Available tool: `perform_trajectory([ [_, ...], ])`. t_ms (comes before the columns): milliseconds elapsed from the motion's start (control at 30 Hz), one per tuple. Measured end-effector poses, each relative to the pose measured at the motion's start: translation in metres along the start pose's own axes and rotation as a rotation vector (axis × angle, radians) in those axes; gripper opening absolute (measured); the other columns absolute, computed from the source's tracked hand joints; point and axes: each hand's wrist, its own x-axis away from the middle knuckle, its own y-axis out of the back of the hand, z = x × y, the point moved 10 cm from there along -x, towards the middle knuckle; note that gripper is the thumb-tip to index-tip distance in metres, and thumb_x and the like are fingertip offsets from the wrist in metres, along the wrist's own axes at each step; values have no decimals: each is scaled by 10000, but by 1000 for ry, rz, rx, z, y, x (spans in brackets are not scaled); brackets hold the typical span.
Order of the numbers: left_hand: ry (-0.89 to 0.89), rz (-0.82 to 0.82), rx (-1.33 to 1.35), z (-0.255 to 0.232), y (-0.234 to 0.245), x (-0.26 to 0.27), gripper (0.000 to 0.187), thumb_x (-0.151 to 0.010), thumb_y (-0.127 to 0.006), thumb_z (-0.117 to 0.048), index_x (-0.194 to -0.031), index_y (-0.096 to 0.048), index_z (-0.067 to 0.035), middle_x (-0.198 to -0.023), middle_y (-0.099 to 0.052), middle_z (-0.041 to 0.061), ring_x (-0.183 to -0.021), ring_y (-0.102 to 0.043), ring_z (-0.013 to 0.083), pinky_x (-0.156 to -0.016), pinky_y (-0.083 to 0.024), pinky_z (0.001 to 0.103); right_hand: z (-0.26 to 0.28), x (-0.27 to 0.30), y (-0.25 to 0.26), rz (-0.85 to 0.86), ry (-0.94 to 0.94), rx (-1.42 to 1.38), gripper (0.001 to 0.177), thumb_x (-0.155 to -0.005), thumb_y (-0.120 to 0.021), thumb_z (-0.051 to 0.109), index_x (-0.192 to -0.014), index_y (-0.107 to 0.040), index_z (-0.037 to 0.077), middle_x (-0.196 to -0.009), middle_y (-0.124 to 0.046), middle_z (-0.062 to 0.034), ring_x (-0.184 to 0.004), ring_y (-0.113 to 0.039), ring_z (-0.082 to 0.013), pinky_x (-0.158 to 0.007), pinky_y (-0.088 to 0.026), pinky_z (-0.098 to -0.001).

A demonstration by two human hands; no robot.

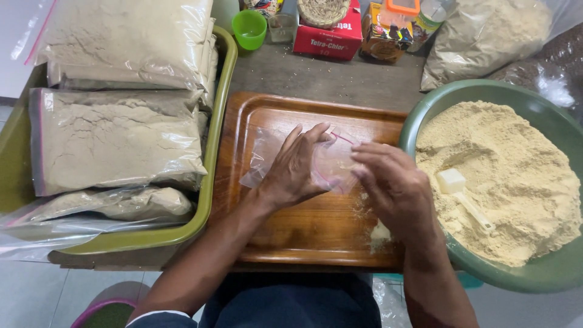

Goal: The person scoops a light brown powder from a large green basin into a small clear plastic bag, using a white plastic scoop, and then seals the bag.

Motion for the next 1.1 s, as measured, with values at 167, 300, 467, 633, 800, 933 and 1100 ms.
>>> perform_trajectory([
  [167, -72, 84, 38, -10, -17, 3, 1077, -758, -899, -387, -1554, -289, 6, -1265, -640, 195, -1226, -619, 378, -1218, -220, 668, 4, -25, 0, 108, -128, 144, 526, -989, -683, 221, -1455, -531, 30, -1333, -615, -254, -1232, -592, -456, -1057, -455, -590],
  [300, -136, 111, 21, -16, -28, 6, 1080, -720, -921, -368, -1540, -320, -3, -1273, -641, 190, -1235, -623, 360, -1230, -227, 644, -27, -22, -36, 62, 39, 227, 339, -877, -760, 173, -1207, -684, 155, -940, -747, -20, -960, -720, -273, -845, -542, -440],
  [467, -101, 117, 60, 8, -39, 15, 1015, -758, -894, -333, -1527, -320, -5, -1233, -652, 199, -1191, -647, 372, -1219, -259, 628, -52, -19, -39, -39, 30, 314, 113, -918, -789, 287, -972, -728, 209, -769, -691, 37, -819, -692, -205, -787, -527, -366],
  [633, -20, 106, 144, 25, -41, 13, 1016, -764, -892, -352, -1520, -301, -18, -1183, -680, 166, -1132, -683, 345, -1210, -303, 592, -55, -17, -28, -46, -99, 322, 191, -958, -769, 393, -905, -720, 216, -725, -688, 30, -798, -691, -203, -762, -542, -353],
  [800, 60, 64, 174, 68, -57, 24, 987, -777, -869, -356, -1523, -300, -50, -1158, -685, 126, -1103, -693, 311, -1167, -366, 536, -21, -16, 2, -99, -121, 147, 307, -1055, -681, 326, -1208, -716, 62, -932, -702, -119, -876, -698, -264, -771, -549, -379],
  [933, 55, 18, 188, 34, -27, 11, 993, -763, -871, -330, -1536, -317, -46, -1139, -695, 124, -1086, -683, 346, -1102, -419, 516, -14, 7, -34, 212, -151, 156, 383, -983, -674, 347, -1231, -706, 57, -1060, -730, -181, -1004, -714, -342, -923, -544, -459],
  [1100, 45, 150, 262, 7, -21, 6, 1156, -754, -871, -236, -1621, -150, 19, -1152, -687, 236, -1112, -646, 445, -1091, -423, 559, -15, 22, -62, 159, 185, 403, 167, -907, -729, 314, -1019, -708, 192, -1088, -731, -16, -1107, -694, -249, -1083, -422, -491],
])
